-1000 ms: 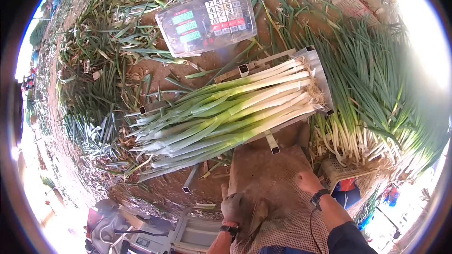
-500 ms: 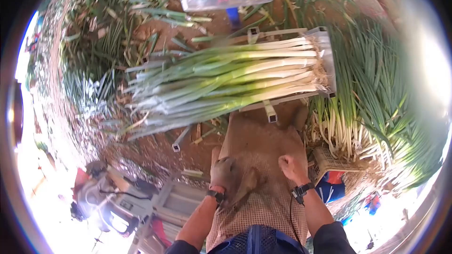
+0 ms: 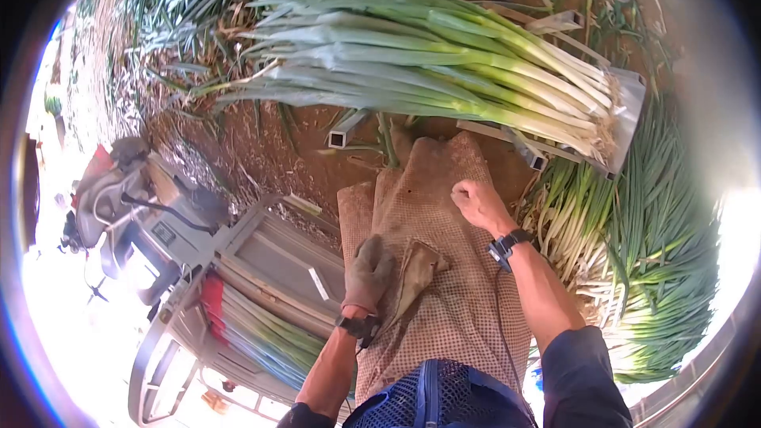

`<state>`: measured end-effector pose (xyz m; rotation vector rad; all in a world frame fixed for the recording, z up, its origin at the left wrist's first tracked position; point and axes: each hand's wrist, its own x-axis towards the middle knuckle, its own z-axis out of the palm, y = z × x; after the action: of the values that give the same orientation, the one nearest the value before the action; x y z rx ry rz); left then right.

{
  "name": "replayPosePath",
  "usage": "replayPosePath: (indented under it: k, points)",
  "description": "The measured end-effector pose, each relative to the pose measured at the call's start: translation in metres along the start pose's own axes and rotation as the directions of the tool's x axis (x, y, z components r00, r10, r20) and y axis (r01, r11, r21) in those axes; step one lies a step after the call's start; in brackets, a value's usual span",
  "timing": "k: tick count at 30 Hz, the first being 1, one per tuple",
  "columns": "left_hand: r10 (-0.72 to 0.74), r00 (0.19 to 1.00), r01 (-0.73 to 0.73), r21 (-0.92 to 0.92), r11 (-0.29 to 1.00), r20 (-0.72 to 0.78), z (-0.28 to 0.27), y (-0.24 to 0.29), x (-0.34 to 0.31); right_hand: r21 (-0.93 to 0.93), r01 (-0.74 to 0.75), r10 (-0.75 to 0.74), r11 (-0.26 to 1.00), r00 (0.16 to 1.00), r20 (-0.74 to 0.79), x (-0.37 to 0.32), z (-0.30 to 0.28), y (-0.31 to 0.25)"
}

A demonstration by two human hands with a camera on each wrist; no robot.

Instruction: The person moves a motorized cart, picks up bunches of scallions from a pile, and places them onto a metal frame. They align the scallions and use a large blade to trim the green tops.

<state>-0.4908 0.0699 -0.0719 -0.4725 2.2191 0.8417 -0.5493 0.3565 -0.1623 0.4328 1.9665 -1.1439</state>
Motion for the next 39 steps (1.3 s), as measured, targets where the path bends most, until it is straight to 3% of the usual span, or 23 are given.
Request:
replayPosePath:
  k: [5, 11, 14, 17, 20, 22, 24, 26, 27, 30, 32, 33, 34, 35, 37, 38, 39]
  points:
    - [-0.279, 0.959, 0.276, -0.074, 0.958, -0.043, -0.043, -0.037, -0.018, -0.129, 0.1, -0.089, 0.987, 0.992, 0.093, 0.056, 0.068, -0.023]
    - [-0.324, 0.935, 0.332, 0.038, 0.943, -0.143, -0.013, -0.153, -0.014, -0.395, 0.079, -0.02, 0.915, 0.988, 0.153, 0.12, 0.129, -0.106]
    - [-0.313, 0.948, 0.315, 0.028, 0.949, -0.058, -0.049, -0.164, 0.016, -0.149, -0.045, 0.078, 0.988, 0.972, 0.222, 0.191, 0.202, -0.08]
    - [-0.307, 0.951, 0.308, 0.021, 0.951, -0.028, -0.074, -0.186, 0.029, -0.007, -0.004, 0.005, 1.0, 0.99, 0.138, 0.263, 0.266, -0.056]
    - [-0.307, 0.952, 0.306, -0.074, 0.949, -0.002, -0.092, -0.212, 0.037, -0.061, -0.055, 0.059, 0.997, 0.995, 0.076, 0.346, 0.318, -0.033]
    - [-0.302, 0.952, 0.297, -0.093, 0.95, -0.053, -0.095, -0.231, 0.037, -0.046, -0.234, 0.237, 0.971, 0.965, 0.111, 0.401, 0.341, -0.02]
    - [-0.364, 0.931, 0.358, -0.102, 0.928, -0.04, -0.106, -0.231, 0.049, 0.061, -0.422, 0.422, 0.905, 0.906, 0.007, 0.423, 0.354, -0.053]
    - [-0.468, 0.883, 0.469, -0.097, 0.878, 0.032, -0.121, -0.227, 0.063, 0.08, -0.377, 0.382, 0.923, 0.922, -0.062, 0.461, 0.378, -0.024]
    - [-0.448, 0.888, 0.458, -0.095, 0.884, 0.106, -0.123, -0.235, 0.058, 0.093, -0.353, 0.361, 0.931, 0.928, -0.097, 0.47, 0.388, -0.008]
    - [-0.443, 0.891, 0.451, -0.091, 0.888, 0.099, -0.125, -0.235, 0.057, 0.215, -0.16, 0.189, 0.964, 0.974, -0.126, 0.467, 0.405, 0.015]
    - [-0.415, 0.909, 0.417, -0.125, 0.9, 0.046, -0.118, -0.237, 0.052, 0.297, -0.174, 0.23, 0.939, 0.959, -0.166, 0.411, 0.418, -0.029]
    - [-0.391, 0.92, 0.389, -0.145, 0.91, 0.013, -0.115, -0.235, 0.054, 0.348, -0.077, 0.17, 0.934, 0.955, -0.244, 0.366, 0.415, -0.073]
    - [-0.369, 0.929, 0.368, -0.102, 0.924, 0.018, -0.116, -0.231, 0.054, 0.331, -0.061, 0.105, 0.942, 0.987, -0.118, 0.32, 0.399, -0.11]
    - [-0.346, 0.938, 0.347, -0.057, 0.936, 0.024, -0.122, -0.225, 0.059, 0.35, -0.055, 0.072, 0.935, 0.997, -0.036, 0.286, 0.406, -0.111]
    - [-0.308, 0.951, 0.308, -0.019, 0.951, 0.009, -0.133, -0.218, 0.066, 0.171, -0.197, 0.179, 0.965, 0.977, 0.114, 0.198, 0.354, -0.21]
    - [-0.283, 0.959, 0.284, -0.023, 0.959, 0.015, -0.139, -0.217, 0.074, 0.29, -0.364, 0.251, 0.885, 0.898, 0.361, 0.165, 0.358, -0.196]
    - [-0.264, 0.964, 0.264, -0.022, 0.964, 0.026, -0.147, -0.217, 0.081, 0.193, -0.392, 0.282, 0.899, 0.858, 0.43, 0.139, 0.331, -0.229]
